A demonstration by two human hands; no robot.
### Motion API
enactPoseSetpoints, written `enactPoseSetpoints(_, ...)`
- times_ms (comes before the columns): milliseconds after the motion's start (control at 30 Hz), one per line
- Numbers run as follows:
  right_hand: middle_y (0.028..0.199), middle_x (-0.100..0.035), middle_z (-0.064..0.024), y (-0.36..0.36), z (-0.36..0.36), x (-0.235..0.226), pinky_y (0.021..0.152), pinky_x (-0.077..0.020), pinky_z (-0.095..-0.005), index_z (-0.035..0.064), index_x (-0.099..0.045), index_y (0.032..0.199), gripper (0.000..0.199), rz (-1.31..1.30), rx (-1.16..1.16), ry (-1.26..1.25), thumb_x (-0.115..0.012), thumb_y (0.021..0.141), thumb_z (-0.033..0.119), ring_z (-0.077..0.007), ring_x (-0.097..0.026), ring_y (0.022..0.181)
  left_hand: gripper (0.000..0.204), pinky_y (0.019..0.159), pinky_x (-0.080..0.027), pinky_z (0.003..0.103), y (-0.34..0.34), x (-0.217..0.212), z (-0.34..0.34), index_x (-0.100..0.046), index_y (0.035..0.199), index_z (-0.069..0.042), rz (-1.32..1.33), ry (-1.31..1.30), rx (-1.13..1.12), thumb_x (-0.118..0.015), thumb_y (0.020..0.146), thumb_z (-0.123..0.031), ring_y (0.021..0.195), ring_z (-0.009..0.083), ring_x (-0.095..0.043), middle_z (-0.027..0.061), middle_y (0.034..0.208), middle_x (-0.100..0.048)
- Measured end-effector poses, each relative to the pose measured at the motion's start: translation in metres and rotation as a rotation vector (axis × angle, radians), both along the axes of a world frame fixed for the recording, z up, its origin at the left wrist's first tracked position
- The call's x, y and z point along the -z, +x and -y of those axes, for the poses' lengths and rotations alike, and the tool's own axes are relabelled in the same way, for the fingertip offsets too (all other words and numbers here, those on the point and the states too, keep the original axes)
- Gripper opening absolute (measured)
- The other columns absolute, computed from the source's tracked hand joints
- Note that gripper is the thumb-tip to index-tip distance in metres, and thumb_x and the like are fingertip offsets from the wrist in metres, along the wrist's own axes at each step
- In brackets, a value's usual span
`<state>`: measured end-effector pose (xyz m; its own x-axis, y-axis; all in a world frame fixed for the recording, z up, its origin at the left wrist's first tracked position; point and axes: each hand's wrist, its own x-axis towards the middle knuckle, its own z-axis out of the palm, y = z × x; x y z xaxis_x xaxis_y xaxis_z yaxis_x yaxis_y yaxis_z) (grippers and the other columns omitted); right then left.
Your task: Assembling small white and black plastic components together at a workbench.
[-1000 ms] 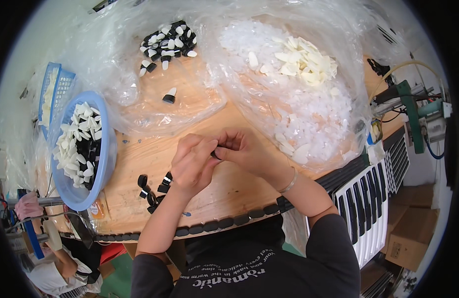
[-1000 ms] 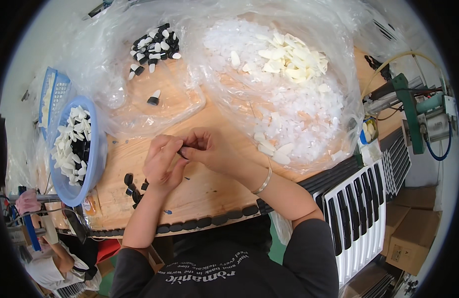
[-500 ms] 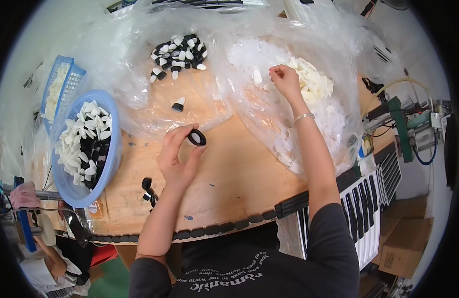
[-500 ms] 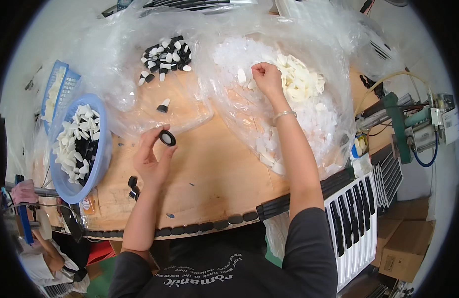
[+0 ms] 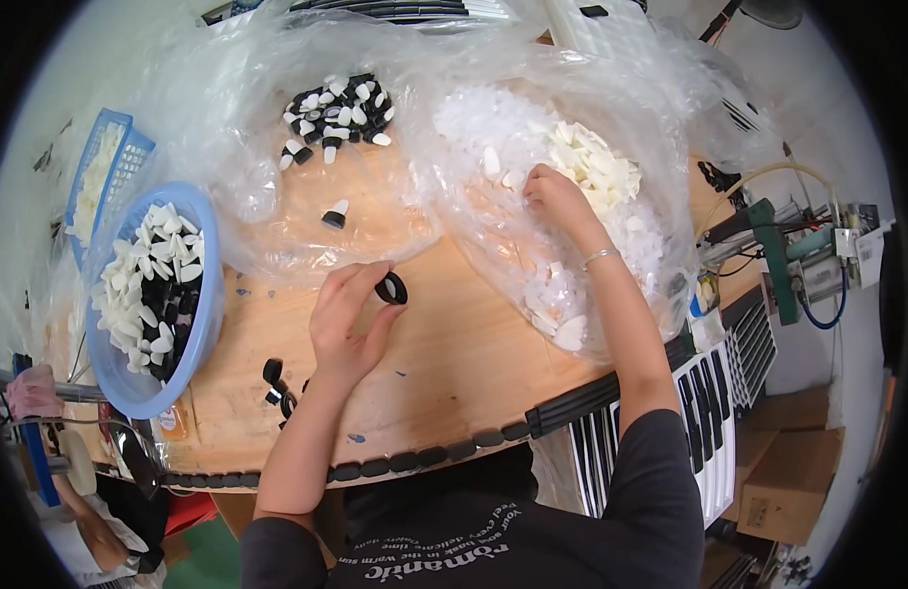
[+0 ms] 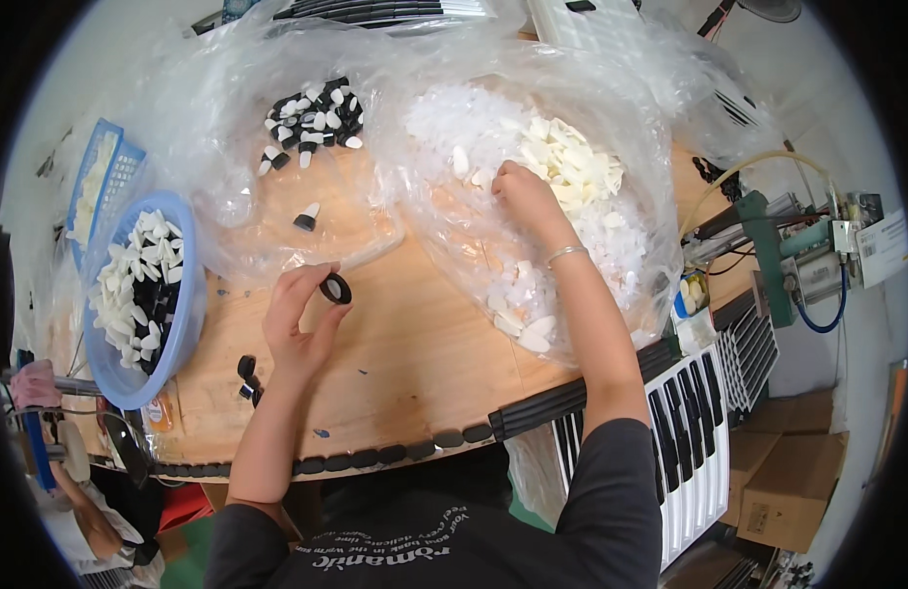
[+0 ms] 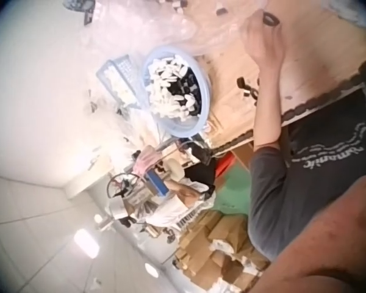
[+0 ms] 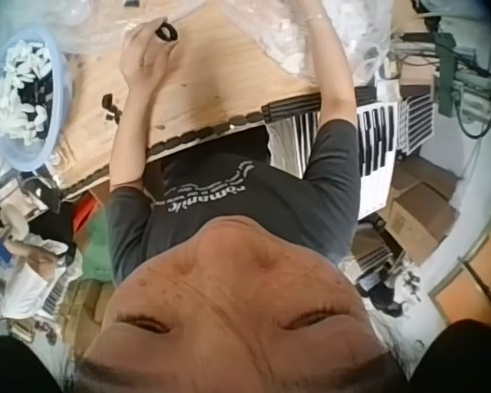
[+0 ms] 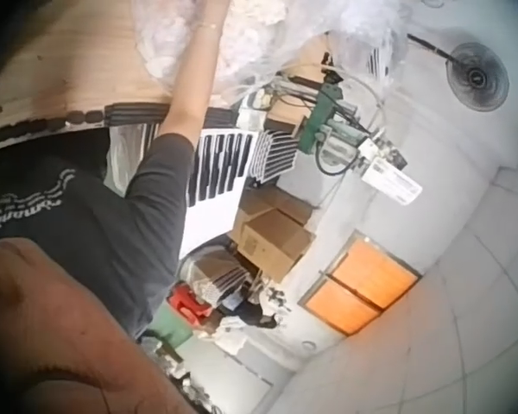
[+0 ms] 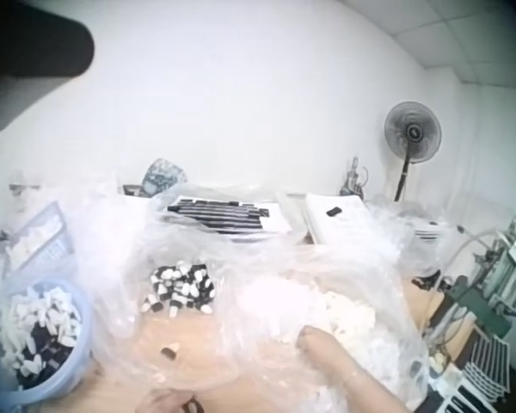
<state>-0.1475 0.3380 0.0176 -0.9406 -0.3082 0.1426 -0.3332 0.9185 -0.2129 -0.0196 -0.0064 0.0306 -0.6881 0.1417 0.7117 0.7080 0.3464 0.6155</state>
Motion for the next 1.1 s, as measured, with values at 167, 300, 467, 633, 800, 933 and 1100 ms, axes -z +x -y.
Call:
enactPoseSetpoints(167, 0.092, -0.062, -0.0089, 0.014, 0.014, -0.004, 0.075, -0.0500, -0.0374, 0.0068, -0.070, 0.082, 0.012, -0.220, 0.083, 0.025, -0.064, 0.073, 0.002, -0.0282, -0.060, 0.089, 0.047, 0.085, -0.048, 0.031, -0.001, -0.004, 0.002, -0.061, 0.110, 0.003, 0.051, 0.031, 0.016, -0.072, 0.064, 0.010, 0.097, 0.0240, -0.060, 0.0144, 0.107, -0.064)
enactPoseSetpoints(300, 0.078, -0.064, -0.0067, 0.036, 0.044, -0.021, 0.063, -0.0504, -0.0306, 0.0018, -0.069, 0.084, 0.006, -0.319, 0.254, -0.398, -0.064, 0.081, 0.004, -0.0182, -0.063, 0.071, 0.047, 0.080, -0.049, 0.032, -0.001, -0.005, -0.002, -0.064, 0.107, 0.002, 0.059, 0.144, 0.032, -0.076, 0.062, 0.006, 0.092, 0.0257, -0.061, 0.0133, 0.101, -0.066)
enactPoseSetpoints(467, 0.074, -0.064, -0.0028, 0.115, 0.145, -0.049, 0.057, -0.0480, -0.0195, -0.0022, -0.066, 0.091, 0.008, 0.345, -0.063, -1.336, -0.065, 0.086, 0.004, -0.0053, -0.058, 0.064, 0.049, 0.084, -0.048, 0.034, -0.001, 0.003, 0.002, -0.060, 0.111, 0.002, -0.049, 0.029, 0.064, -0.073, 0.065, 0.009, 0.097, 0.0264, -0.060, 0.0159, 0.105, -0.065)
enactPoseSetpoints(633, 0.079, -0.064, -0.0043, 0.138, 0.171, -0.044, 0.058, -0.0494, -0.0192, -0.0034, -0.063, 0.092, 0.006, 0.393, -0.112, -1.402, -0.063, 0.086, -0.001, -0.0069, -0.061, 0.065, 0.048, 0.081, -0.049, 0.035, -0.001, 0.002, -0.003, -0.060, 0.110, 0.002, -0.111, -0.038, 0.072, -0.074, 0.064, 0.007, 0.093, 0.0280, -0.061, 0.0160, 0.105, -0.065)
enactPoseSetpoints(800, 0.079, -0.064, -0.0052, 0.140, 0.174, -0.039, 0.058, -0.0504, -0.0193, -0.0027, -0.061, 0.089, 0.004, 0.382, -0.083, -1.413, -0.063, 0.086, -0.001, -0.0076, -0.061, 0.064, 0.048, 0.076, -0.050, 0.034, -0.001, 0.001, -0.004, -0.061, 0.110, 0.001, -0.125, -0.078, 0.056, -0.075, 0.064, 0.005, 0.089, 0.0285, -0.061, 0.0157, 0.104, -0.066)
enactPoseSetpoints(933, 0.084, -0.064, -0.0051, 0.139, 0.175, -0.029, 0.063, -0.0506, -0.0196, -0.0009, -0.059, 0.092, 0.007, 0.446, -0.109, -1.522, -0.064, 0.087, 0.001, -0.0071, -0.062, 0.071, 0.049, 0.071, -0.048, 0.034, -0.001, -0.002, -0.008, -0.063, 0.106, 0.004, -0.154, -0.052, 0.057, -0.075, 0.059, 0.004, 0.081, 0.0267, -0.060, 0.0128, 0.091, -0.066)
enactPoseSetpoints(1100, 0.089, -0.064, -0.0037, 0.142, 0.182, -0.023, 0.069, -0.0490, -0.0201, 0.0011, -0.059, 0.097, 0.011, 0.566, -0.082, -1.657, -0.063, 0.089, 0.008, -0.0067, -0.060, 0.082, 0.048, 0.072, -0.051, 0.033, -0.002, 0.002, -0.005, -0.061, 0.109, 0.001, -0.160, -0.059, 0.068, -0.075, 0.063, 0.004, 0.085, 0.0278, -0.061, 0.0154, 0.099, -0.066)
